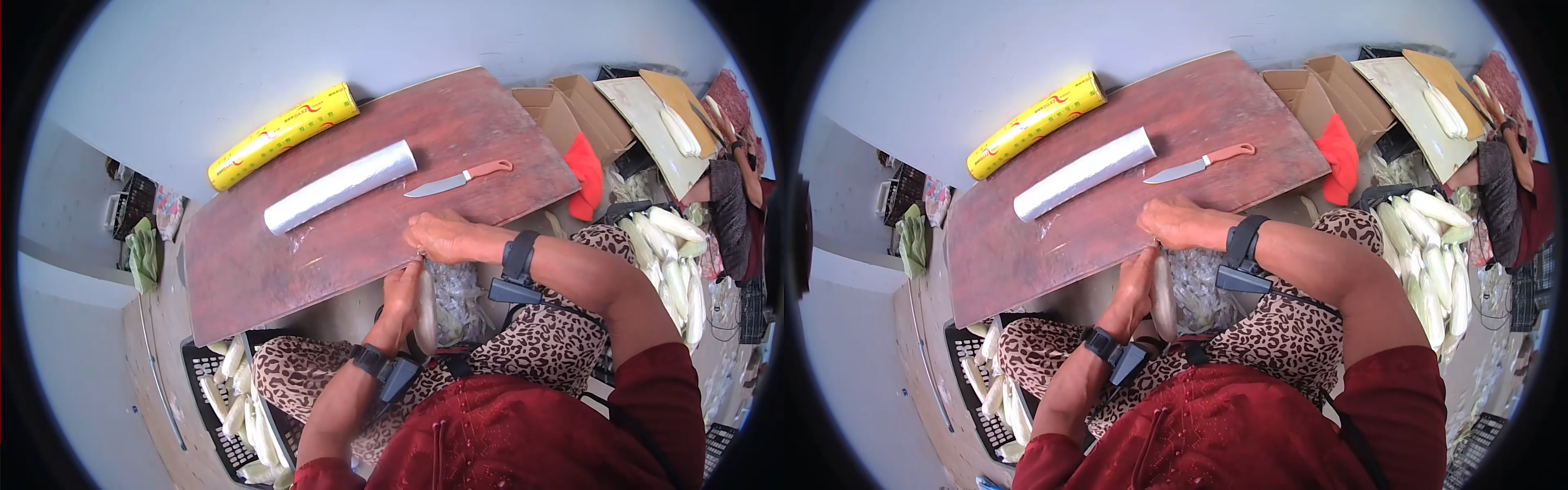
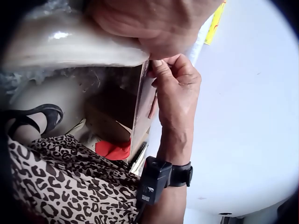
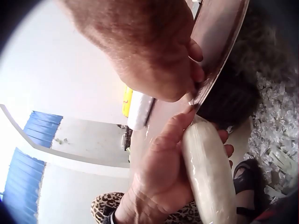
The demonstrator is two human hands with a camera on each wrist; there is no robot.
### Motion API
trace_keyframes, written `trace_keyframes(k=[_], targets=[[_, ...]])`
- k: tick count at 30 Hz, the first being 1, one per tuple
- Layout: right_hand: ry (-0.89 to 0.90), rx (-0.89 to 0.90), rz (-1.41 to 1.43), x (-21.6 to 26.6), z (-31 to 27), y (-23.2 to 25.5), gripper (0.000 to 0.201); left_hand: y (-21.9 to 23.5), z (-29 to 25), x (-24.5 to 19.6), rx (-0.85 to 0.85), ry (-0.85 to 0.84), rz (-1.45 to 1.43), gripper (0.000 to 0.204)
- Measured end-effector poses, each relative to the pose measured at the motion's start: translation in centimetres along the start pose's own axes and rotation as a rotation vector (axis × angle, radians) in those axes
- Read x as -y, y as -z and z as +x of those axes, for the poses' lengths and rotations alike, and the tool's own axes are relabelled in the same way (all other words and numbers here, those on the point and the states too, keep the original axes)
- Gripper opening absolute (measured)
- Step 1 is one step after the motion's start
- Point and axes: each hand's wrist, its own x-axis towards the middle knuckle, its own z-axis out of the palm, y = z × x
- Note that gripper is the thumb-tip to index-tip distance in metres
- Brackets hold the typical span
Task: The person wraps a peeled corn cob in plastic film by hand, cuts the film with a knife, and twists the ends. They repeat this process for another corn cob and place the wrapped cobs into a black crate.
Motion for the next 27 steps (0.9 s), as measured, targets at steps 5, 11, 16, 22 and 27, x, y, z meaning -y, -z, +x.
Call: trace_keyframes(k=[5,11,16,22,27], targets=[[-0.048,-0.102,0.081,-0.9,-0.1,0.4,0.005,-0.3,0.0,0.5,-0.034,-0.063,-0.007,0.026],[-0.193,-0.510,-0.110,-7.8,-0.8,1.5,0.020,0.0,0.4,0.5,-0.084,-0.040,0.056,0.026],[-0.455,-0.395,-0.191,-11.1,-4.0,3.2,0.020,0.0,0.2,0.4,-0.080,-0.031,0.042,0.029],[-0.375,-0.334,-0.102,-12.6,-5.4,3.0,0.023,0.0,0.2,0.4,-0.087,-0.073,0.083,0.029],[-0.191,-0.370,0.051,-12.8,-6.7,2.9,0.023,-0.3,-0.2,0.2,-0.085,-0.100,0.074,0.030]])
